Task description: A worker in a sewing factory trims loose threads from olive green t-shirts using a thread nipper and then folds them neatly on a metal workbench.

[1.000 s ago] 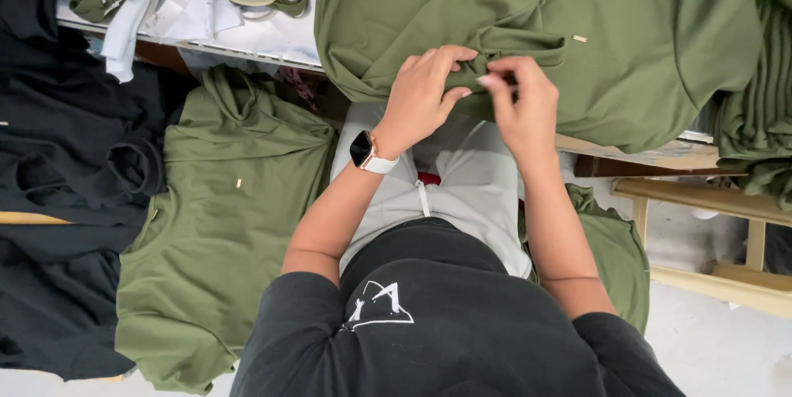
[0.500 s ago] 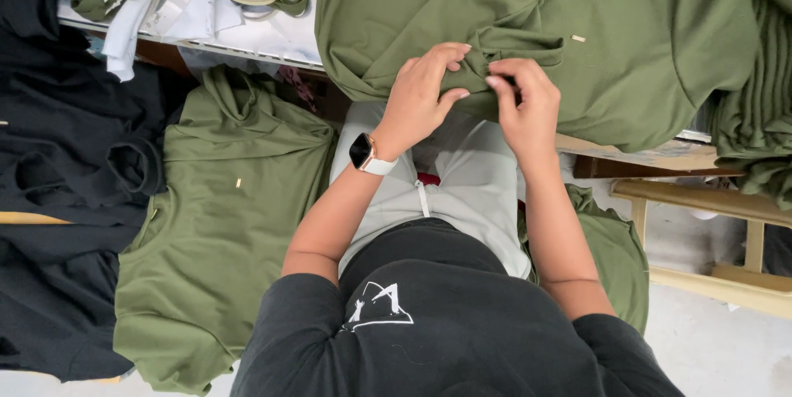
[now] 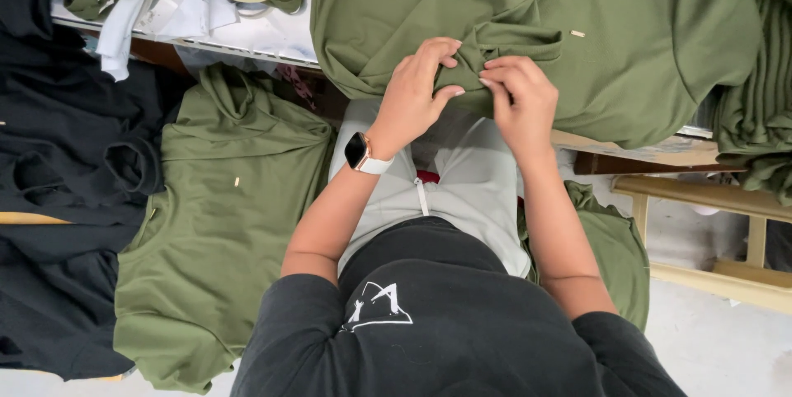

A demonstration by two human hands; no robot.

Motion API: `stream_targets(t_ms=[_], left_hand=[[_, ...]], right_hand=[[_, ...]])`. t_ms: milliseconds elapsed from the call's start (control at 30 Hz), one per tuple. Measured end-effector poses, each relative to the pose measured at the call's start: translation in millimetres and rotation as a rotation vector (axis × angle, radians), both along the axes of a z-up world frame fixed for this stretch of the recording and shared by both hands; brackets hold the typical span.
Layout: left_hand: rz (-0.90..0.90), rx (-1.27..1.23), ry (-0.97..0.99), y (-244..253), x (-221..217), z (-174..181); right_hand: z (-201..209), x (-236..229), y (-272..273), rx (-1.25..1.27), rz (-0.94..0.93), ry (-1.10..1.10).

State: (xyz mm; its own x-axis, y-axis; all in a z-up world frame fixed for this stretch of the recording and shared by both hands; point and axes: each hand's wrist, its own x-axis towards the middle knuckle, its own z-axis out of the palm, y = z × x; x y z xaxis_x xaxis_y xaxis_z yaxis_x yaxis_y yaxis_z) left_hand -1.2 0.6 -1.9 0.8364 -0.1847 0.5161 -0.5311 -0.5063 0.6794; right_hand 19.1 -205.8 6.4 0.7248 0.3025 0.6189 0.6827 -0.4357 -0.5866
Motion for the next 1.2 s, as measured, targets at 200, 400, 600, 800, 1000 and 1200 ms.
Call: stream_targets(t_ms=[200, 400, 600, 800, 1000, 1200], left_hand=[[0.002, 0.006, 0.009, 0, 1, -2], [0.007, 0.017, 0.009, 1, 0, 3], [-0.196, -0.857, 0.110, 30, 12, 6], [-0.264, -0.918, 0.280, 43, 9, 18], [-0.030, -0.144, 0.277, 29, 13, 36], [-0.033, -0.364, 0.303, 25, 11, 33]], right_hand=[[-4, 2, 3, -0.079, -0.041, -0.098], [-1, 0, -1, 0.104, 0.003, 0.023], [13, -9, 7, 0.041, -0.059, 0.064], [21, -6, 13, 0.022, -0.120, 0.119], [2, 17, 2, -0.039, -0.128, 0.152], [-8, 14, 0, 0.276, -0.127, 0.420]])
